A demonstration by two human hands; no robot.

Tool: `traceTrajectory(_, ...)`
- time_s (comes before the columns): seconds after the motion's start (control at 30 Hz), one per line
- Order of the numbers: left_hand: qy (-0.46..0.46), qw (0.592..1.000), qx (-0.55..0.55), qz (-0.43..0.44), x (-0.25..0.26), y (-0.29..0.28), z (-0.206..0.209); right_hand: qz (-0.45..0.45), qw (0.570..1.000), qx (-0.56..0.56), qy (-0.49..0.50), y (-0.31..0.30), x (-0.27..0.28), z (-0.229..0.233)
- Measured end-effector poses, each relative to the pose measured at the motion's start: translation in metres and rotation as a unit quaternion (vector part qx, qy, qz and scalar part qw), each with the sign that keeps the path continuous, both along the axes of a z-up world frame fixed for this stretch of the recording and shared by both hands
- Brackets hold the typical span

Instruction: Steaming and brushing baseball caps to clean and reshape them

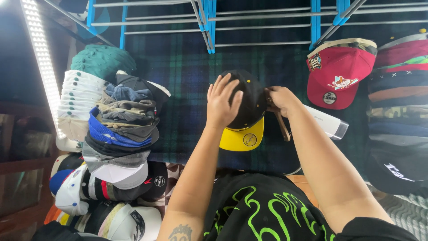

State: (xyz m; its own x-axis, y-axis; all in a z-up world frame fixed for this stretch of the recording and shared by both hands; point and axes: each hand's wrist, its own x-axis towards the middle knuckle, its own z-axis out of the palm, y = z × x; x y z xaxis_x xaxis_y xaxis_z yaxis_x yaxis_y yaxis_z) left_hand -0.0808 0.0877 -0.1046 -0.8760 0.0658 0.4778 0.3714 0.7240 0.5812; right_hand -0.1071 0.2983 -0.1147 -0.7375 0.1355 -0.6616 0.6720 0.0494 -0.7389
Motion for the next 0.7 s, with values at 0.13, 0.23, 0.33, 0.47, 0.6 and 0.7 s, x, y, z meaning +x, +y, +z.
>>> traceTrajectory(0.13,-0.018,0.973,0.232,-0.007,0.002,-0.021,0.002,-0.009,0.999,-0.031,-0.014,0.006,0.002,-0.007)
traceTrajectory(0.23,-0.202,0.904,0.374,0.046,0.014,-0.025,0.006,-0.005,0.999,-0.041,-0.025,0.011,0.002,-0.013)
traceTrajectory(0.33,-0.249,0.896,0.364,0.056,0.017,-0.020,0.013,0.007,0.999,-0.037,-0.023,0.010,-0.002,-0.018)
traceTrajectory(0.47,-0.262,0.904,0.333,0.067,0.013,-0.018,0.012,0.044,0.999,0.006,0.001,0.010,-0.007,-0.051)
traceTrajectory(0.6,-0.267,0.921,0.277,0.065,0.007,-0.018,0.013,0.056,0.997,0.053,0.006,0.004,-0.008,-0.063)
traceTrajectory(0.7,-0.265,0.922,0.278,0.056,0.000,-0.017,0.013,0.059,0.997,0.056,0.007,0.004,-0.009,-0.065)
